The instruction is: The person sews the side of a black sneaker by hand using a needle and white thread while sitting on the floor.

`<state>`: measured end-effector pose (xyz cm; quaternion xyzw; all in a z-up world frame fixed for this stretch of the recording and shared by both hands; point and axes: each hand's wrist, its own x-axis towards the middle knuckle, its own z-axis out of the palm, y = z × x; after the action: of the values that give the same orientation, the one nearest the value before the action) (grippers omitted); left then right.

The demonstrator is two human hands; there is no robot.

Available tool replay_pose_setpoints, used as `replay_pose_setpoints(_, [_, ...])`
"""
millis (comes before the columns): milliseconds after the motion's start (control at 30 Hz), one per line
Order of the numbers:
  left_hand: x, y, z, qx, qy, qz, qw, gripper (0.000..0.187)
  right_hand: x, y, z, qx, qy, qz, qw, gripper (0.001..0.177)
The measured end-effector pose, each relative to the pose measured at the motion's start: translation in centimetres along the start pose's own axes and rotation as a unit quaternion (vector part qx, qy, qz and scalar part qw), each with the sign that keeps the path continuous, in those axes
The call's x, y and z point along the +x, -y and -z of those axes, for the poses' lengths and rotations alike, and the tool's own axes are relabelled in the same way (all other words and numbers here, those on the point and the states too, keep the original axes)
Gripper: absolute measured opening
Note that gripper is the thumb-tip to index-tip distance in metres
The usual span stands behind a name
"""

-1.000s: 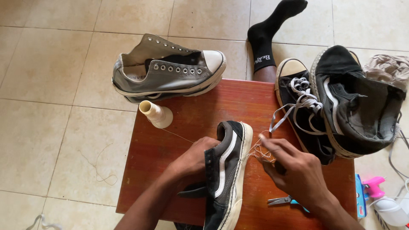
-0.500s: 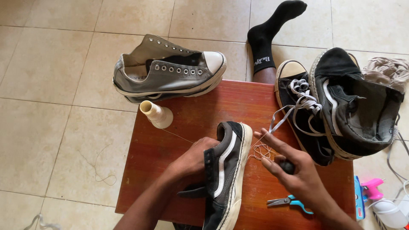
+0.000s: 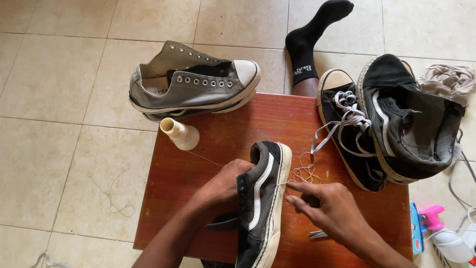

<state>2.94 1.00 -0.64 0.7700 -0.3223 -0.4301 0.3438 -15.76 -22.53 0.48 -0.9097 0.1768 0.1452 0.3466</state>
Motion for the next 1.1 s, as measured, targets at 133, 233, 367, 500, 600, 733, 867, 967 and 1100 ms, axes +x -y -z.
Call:
replay_pose_setpoints(133, [0.4, 0.9, -0.3, -0.002, 0.004, 0.009, 1.0, 0.036, 1.1, 0.4, -0.2, 0.104, 0.06, -0.056, 0.991, 0.048])
replay_pose_setpoints(233, [1.5, 3.1, -0.9, 0.027, 0.002, 0.022, 0.999, 0.038, 1.6, -0.3, -0.5, 0.208, 0.071, -0.07, 0.973, 0.034])
replay_pose_setpoints(367, [0.9, 1.8, -0.4, 0.026, 0.005, 0.006, 1.0, 0.036, 1.9, -1.3, -0.9, 0.258, 0.072, -0.021, 0.963, 0.014])
replay_pose_setpoints(500, [0.2, 1.2, -0.5, 0.022, -0.005, 0.018, 1.0, 0.035, 1.7, -2.2, -1.1, 0.28, 0.09, 0.0, 0.956, 0.013])
replay_pose_setpoints(600, [-0.4, -1.1, 0.5, -0.006, 0.009, 0.056, 0.998, 0.037, 1.9, -4.6, -0.8, 0.268, 0.098, 0.04, 0.957, 0.011])
replay_pose_setpoints(733, [0.1, 0.6, 0.1, -0.019, 0.005, 0.012, 1.0, 0.038, -0.4, -1.7, 4.2, 0.352, 0.096, 0.113, 0.924, 0.017])
replay_pose_setpoints(867, [2.0, 3.4, -0.7, 0.023, 0.011, 0.007, 1.0, 0.038, -3.7, 1.3, 9.4, 0.404, 0.049, 0.112, 0.907, 0.029])
replay_pose_setpoints(967, [2.4, 4.0, -0.8, 0.037, 0.014, -0.012, 0.999, 0.041, -5.3, 2.0, 11.8, 0.444, -0.025, 0.123, 0.887, 0.034])
replay_pose_setpoints(1100, [0.8, 1.5, 0.2, -0.023, 0.02, 0.023, 0.999, 0.036, -4.1, -1.8, 15.7, 0.536, -0.04, 0.274, 0.797, 0.03])
